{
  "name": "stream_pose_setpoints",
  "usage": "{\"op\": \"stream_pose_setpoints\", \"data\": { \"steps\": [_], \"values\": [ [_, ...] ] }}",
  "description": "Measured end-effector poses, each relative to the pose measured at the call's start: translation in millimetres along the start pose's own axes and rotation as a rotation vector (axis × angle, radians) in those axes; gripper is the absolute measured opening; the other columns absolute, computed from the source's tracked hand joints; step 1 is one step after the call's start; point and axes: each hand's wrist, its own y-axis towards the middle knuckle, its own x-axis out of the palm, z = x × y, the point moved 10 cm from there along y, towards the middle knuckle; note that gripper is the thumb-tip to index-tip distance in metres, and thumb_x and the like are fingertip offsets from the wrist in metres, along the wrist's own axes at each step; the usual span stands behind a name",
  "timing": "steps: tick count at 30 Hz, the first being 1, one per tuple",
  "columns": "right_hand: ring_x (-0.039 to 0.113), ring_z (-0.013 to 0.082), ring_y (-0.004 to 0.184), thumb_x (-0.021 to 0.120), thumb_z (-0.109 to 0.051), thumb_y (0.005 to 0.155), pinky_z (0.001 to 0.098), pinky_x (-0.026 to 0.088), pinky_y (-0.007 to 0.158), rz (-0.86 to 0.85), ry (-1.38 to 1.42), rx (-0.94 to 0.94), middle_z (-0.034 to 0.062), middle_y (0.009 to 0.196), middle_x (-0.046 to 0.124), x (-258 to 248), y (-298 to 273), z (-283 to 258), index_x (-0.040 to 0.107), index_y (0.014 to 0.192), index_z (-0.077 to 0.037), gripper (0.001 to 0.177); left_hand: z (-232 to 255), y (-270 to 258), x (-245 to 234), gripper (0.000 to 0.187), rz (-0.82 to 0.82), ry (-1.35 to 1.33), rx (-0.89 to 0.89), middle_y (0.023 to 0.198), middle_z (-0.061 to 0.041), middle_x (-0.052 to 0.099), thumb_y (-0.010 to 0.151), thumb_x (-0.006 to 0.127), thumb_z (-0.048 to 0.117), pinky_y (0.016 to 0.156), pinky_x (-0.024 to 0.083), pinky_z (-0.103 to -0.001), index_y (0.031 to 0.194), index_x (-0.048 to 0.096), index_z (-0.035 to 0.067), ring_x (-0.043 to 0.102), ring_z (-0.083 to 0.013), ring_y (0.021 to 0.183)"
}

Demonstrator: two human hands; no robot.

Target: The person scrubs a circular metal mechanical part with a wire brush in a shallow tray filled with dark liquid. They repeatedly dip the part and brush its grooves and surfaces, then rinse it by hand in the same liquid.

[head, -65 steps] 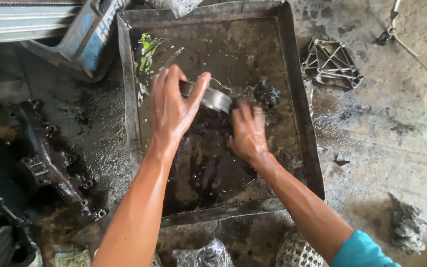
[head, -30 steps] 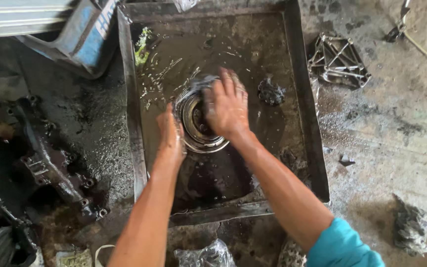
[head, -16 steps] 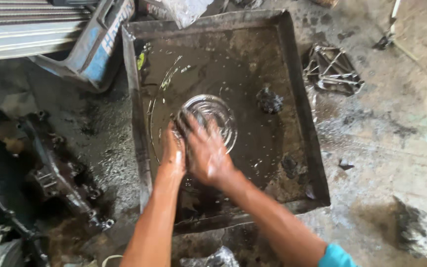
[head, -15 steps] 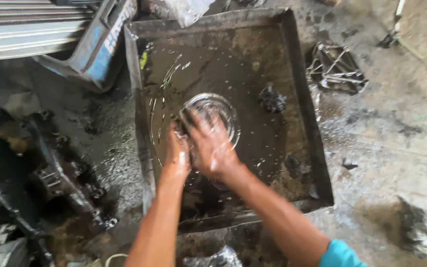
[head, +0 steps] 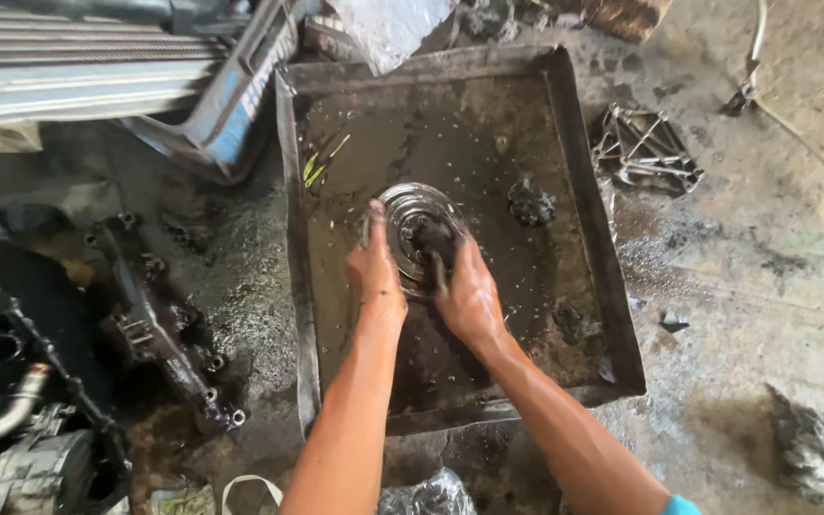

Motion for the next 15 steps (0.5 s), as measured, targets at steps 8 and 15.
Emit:
{"op": "stream_pose_setpoints", "data": {
  "steps": [8,15],
  "values": [
    [0.067,0.0405,0.11,0.064,-0.031,0.107,0.0496,0.051,0.097,-0.039,-0.349,0.357,0.0233,0.116,0.07,-52.4,-12.7,76.7,0.062,0.119,-0.006,0.028,69.1,18.4,13.0,0.038,-0.26,0.786,0.366,0.093,-0.016,0.07,0.093,0.067,0.04,0.076,0.051,-0.043,0.105,0.07,0.004,0.064,-0.0267,0.084],
    [0.039,0.0466,0.135,0.073,-0.023,0.083,0.0534,0.033,0.11,-0.119,-0.505,-0.062,0.0296,0.147,0.042,-16.8,-17.7,53.8,0.046,0.148,-0.002,0.074,110.4,3.9,31.7,0.036,-0.801,1.751,0.429,0.097,-0.025,0.076,0.092,0.06,0.034,0.081,0.054,-0.048,0.093,0.076,0.001,0.074,-0.0394,0.093]
  ]
}}
